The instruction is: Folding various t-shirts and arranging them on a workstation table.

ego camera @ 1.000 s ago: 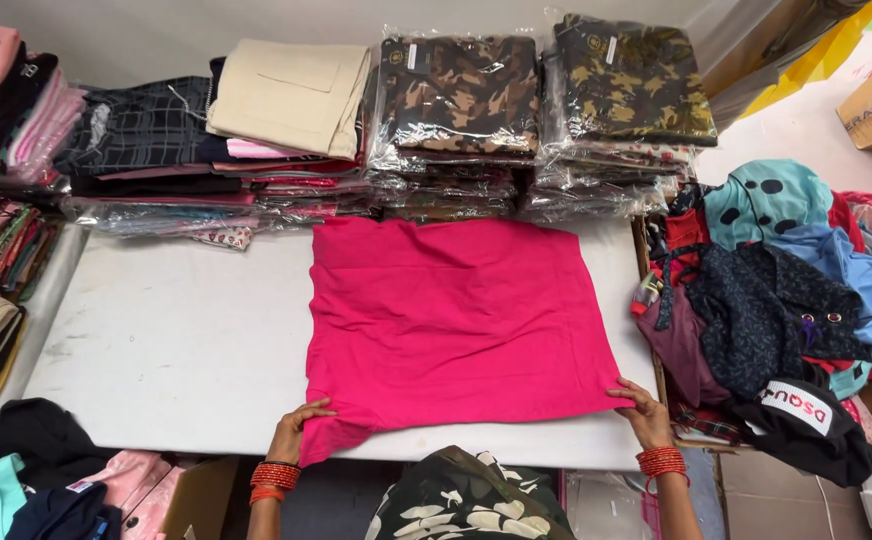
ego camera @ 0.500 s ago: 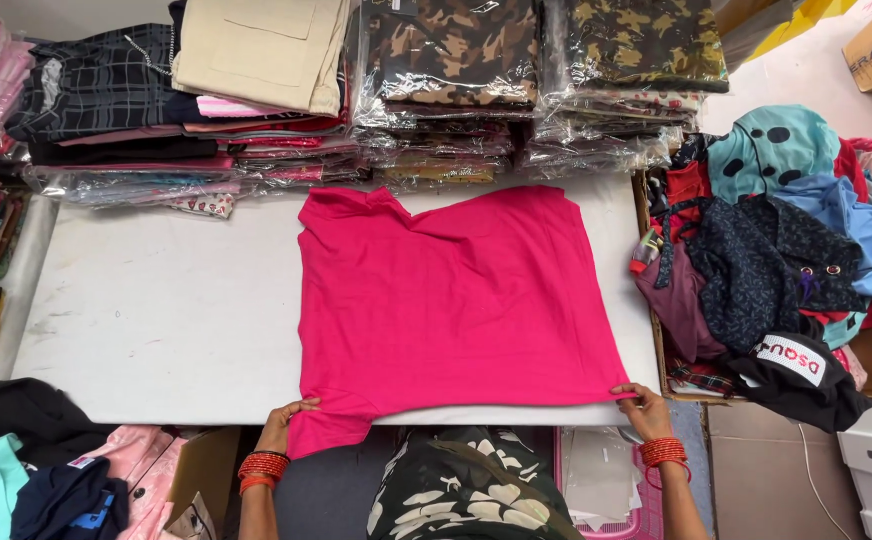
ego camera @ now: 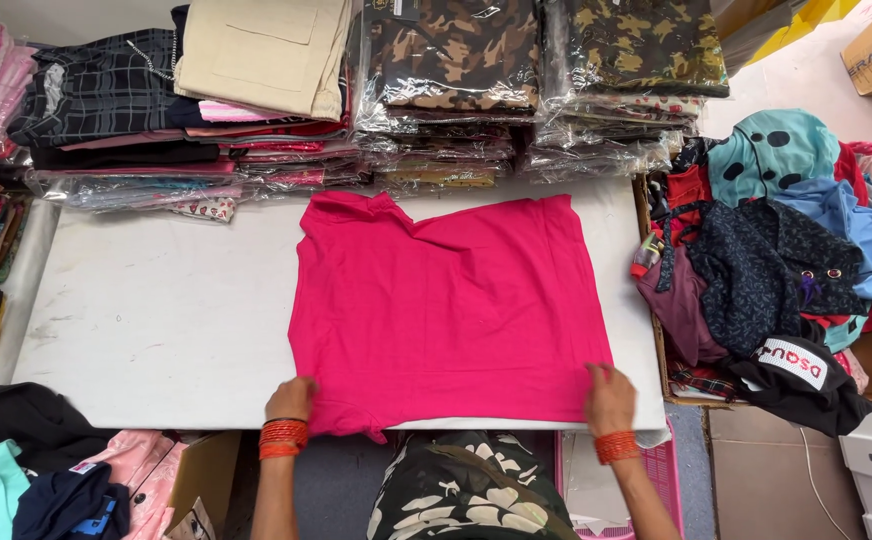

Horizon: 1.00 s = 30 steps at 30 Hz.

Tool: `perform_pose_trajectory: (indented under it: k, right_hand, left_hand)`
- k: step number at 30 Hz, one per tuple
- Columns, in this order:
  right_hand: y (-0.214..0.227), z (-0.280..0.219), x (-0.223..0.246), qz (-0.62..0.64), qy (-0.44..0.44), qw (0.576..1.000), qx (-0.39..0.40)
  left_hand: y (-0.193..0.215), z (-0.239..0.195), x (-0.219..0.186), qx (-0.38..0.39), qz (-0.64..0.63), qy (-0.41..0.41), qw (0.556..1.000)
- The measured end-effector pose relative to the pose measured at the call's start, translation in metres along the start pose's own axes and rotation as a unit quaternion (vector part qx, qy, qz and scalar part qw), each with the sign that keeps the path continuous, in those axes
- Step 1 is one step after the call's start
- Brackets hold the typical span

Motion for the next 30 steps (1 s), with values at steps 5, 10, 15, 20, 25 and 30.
perform_pose_trajectory:
  k: [5,10,15,20,25,30]
  right_hand:
    - [-0.026,0.033,0.170,0.173,0.277,0.945,-0.030]
    - [-0.065,0.051,0.184,0.095,0.339,0.923,0.152]
    - [-0.058,0.043,-0.026,-0.037,0.031,0.999,0.009]
    - [-0.063,0.047,-0.058,-0.046,-0.030,0.998,-0.040]
    - [-0.047,0.067,0.058,-0.040,0.034,0.982,-0.182]
    - [-0.068,0.092,0.186,0.045,0.357,0.919,0.159]
  left_hand:
    - [-0.038,-0.004,-0.139,-0.200,-0.131,-0.231,0.943]
    - [-0.086,-0.025,-0.170,-0.118,0.025,-0.232,0.965]
    - [-0.066,0.006,-0.038,-0.107,0.128,0.088,0.982]
    - [-0.034,0.015,-0.017,-0.144,0.074,0.230,0.960]
    - [-0.065,0.014,-0.114,-0.264,-0.028,0.025,0.964]
    - [-0.130,0.007,-0.207,-0.093,0.067,-0.248,0.962]
Point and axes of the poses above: each hand's wrist, its own z-axis towards the middle knuckle, its own y-axis out of the back of the hand, x = y × z, the point moved 6 cm from there along z, towards the middle knuckle, and after that the axes turned 13 degrees about y, right-handed, at the moved point
